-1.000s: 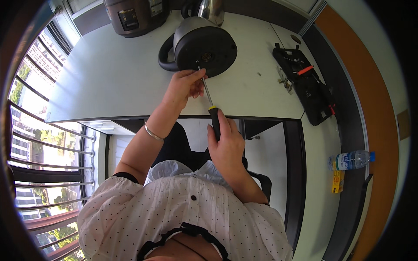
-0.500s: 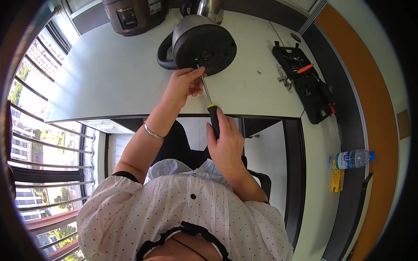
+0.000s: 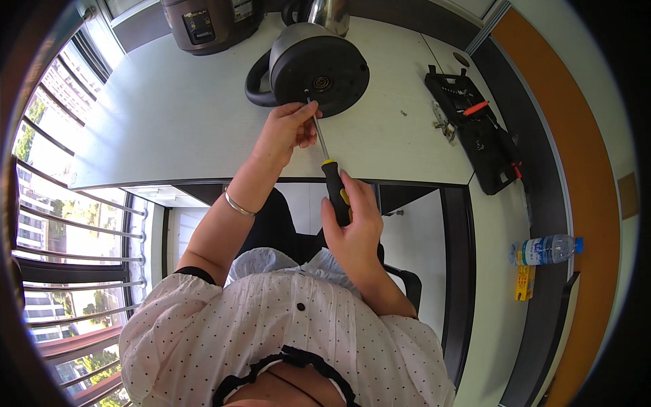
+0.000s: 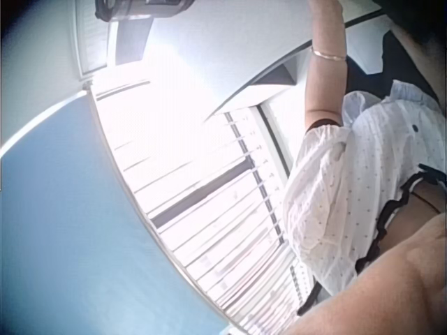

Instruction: The person uses a screwdriver to remove screws from the base of an electric kettle. After removing the screws, the person detaches the base cover and inspects the internal wiring.

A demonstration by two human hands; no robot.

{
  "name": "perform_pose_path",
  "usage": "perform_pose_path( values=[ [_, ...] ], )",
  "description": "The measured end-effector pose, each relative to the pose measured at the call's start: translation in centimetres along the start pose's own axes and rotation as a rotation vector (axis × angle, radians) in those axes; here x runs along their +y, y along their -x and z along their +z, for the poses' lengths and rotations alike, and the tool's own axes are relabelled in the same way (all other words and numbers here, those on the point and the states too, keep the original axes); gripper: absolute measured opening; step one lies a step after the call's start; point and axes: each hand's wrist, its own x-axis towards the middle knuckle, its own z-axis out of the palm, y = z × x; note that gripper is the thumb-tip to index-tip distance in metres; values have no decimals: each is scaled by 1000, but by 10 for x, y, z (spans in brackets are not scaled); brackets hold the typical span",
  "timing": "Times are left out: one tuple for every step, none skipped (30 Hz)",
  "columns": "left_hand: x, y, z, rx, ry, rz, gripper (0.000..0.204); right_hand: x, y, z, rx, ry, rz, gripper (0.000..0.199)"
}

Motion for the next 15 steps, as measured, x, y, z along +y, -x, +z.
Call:
perform_pose_path(
  values=[
    [0,0,0,1,6,-6,27,-1,1,0,-2,2,-13,46],
    [0,0,0,3,12,-11,27,-2,1,-1,-3,5,-25,46],
    [0,0,0,0,14,-14,27,-3,1,-1,-5,6,-38,47],
    [0,0,0,-3,15,-16,27,-3,2,-1,2,8,-49,47],
    [0,1,0,-7,17,-18,27,-4,3,0,9,10,-59,47],
    [0,1,0,-18,14,-17,27,-4,4,0,16,12,-70,47],
    [0,1,-1,-27,11,-16,27,-5,4,1,24,14,-67,47],
    [0,1,-1,-37,8,-15,27,-6,4,1,32,16,-64,47],
    [0,1,-1,-37,9,-14,27,-6,5,0,40,19,-61,47],
    [-1,1,-1,-36,11,-13,27,-6,5,0,47,32,-73,47],
    [-1,1,-1,-36,13,-12,27,-5,5,-1,54,45,-85,47],
    [-1,1,-1,-38,13,-14,27,-4,5,-1,61,58,-96,46],
    [-2,1,-1,-40,14,-16,27,-3,5,-1,60,64,-113,46],
    [-2,1,-1,-41,14,-18,27,-2,4,-2,59,70,-130,46],
    [-2,1,-1,-40,16,-18,27,-1,4,-2,58,76,-148,46]
  ],
)
